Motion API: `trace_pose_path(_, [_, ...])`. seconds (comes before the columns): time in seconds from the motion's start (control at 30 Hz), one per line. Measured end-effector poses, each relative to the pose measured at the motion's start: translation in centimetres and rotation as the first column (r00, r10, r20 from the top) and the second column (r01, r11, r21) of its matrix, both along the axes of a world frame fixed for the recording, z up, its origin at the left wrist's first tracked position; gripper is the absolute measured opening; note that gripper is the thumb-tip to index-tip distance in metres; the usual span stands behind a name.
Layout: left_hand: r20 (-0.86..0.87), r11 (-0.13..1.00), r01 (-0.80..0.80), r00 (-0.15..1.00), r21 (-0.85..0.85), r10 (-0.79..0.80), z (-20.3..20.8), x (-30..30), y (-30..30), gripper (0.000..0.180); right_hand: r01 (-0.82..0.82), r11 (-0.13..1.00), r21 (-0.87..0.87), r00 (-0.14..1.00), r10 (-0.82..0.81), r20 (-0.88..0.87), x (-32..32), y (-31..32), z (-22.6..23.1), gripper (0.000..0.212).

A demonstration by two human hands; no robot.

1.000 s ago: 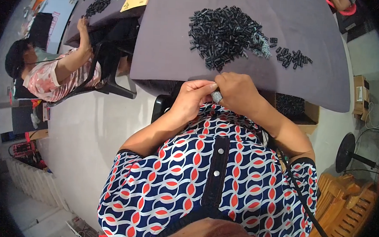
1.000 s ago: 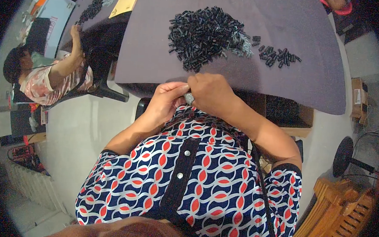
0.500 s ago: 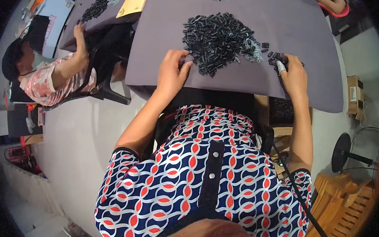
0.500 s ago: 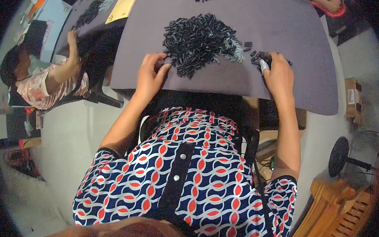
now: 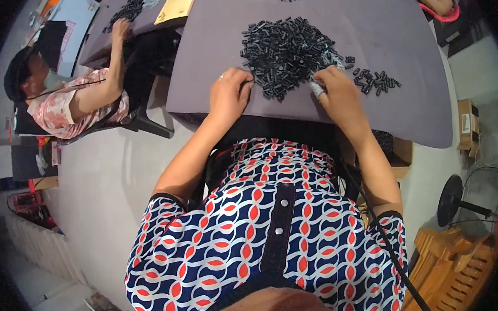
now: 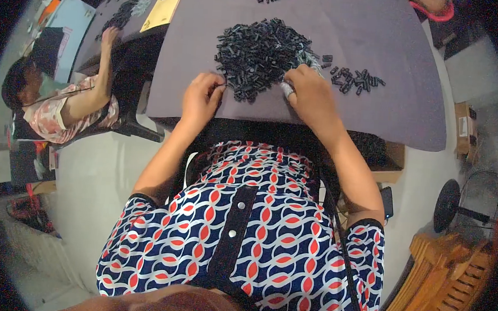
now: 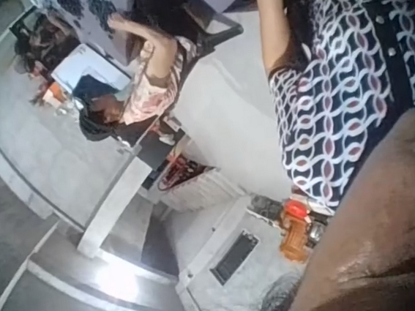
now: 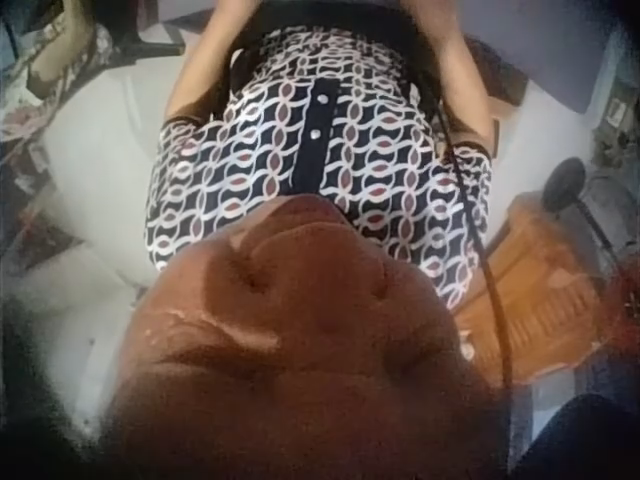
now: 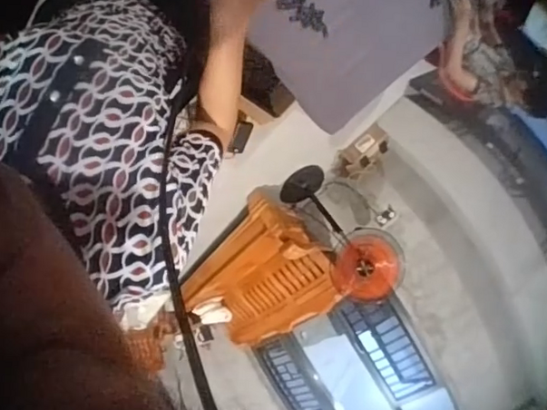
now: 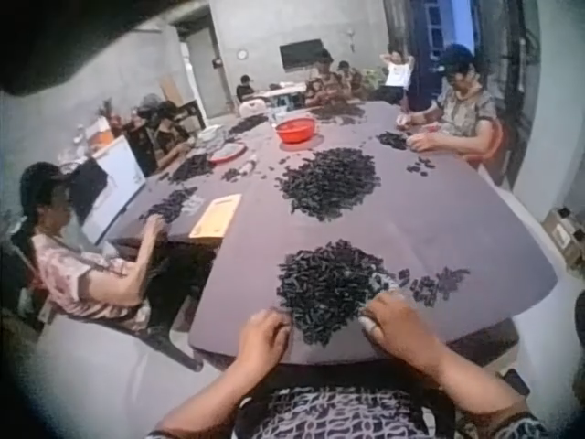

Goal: Sorting and inspecting small black plastic components on a workbench.

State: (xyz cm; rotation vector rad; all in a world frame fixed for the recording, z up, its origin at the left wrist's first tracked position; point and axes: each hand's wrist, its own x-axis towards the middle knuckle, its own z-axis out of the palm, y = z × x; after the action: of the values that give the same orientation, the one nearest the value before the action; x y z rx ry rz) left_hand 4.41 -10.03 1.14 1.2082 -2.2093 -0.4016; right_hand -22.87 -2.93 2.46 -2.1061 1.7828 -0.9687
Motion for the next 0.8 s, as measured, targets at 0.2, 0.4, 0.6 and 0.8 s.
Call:
trace_pose_path(0.2, [-0.046, 0.996, 0.042, 0.998, -0.073, -0.046, -0.1, 0.5, 0.6, 0.013, 0.013, 1.000, -0.002, 1.000, -0.013, -0.017, 0.1, -0.8, -1.7, 0.025])
trace_pose_path(0.4, [-0.082, 0.998, 0.020, 0.996, -0.052, -0.024, -0.3, 0.7, 0.8, 0.014, 0.054, 0.997, 0.062, 0.972, -0.066, 0.225, -1.2, 0.5, -1.9, 0.031])
trace_pose_path(0.6, [-0.095, 1.000, 0.014, 0.995, -0.011, -0.015, -0.2, 0.7, 0.7, 0.014, -0.001, 0.998, -0.062, 0.999, -0.001, -0.036, -0.2, 0.9, -1.3, 0.035])
trace_pose_path(0.8, [-0.103, 1.000, 0.011, 0.995, -0.013, -0.013, -0.1, 0.6, 0.8, 0.014, 0.035, 0.990, -0.140, 0.974, -0.065, -0.216, 0.4, 0.9, -1.9, 0.046])
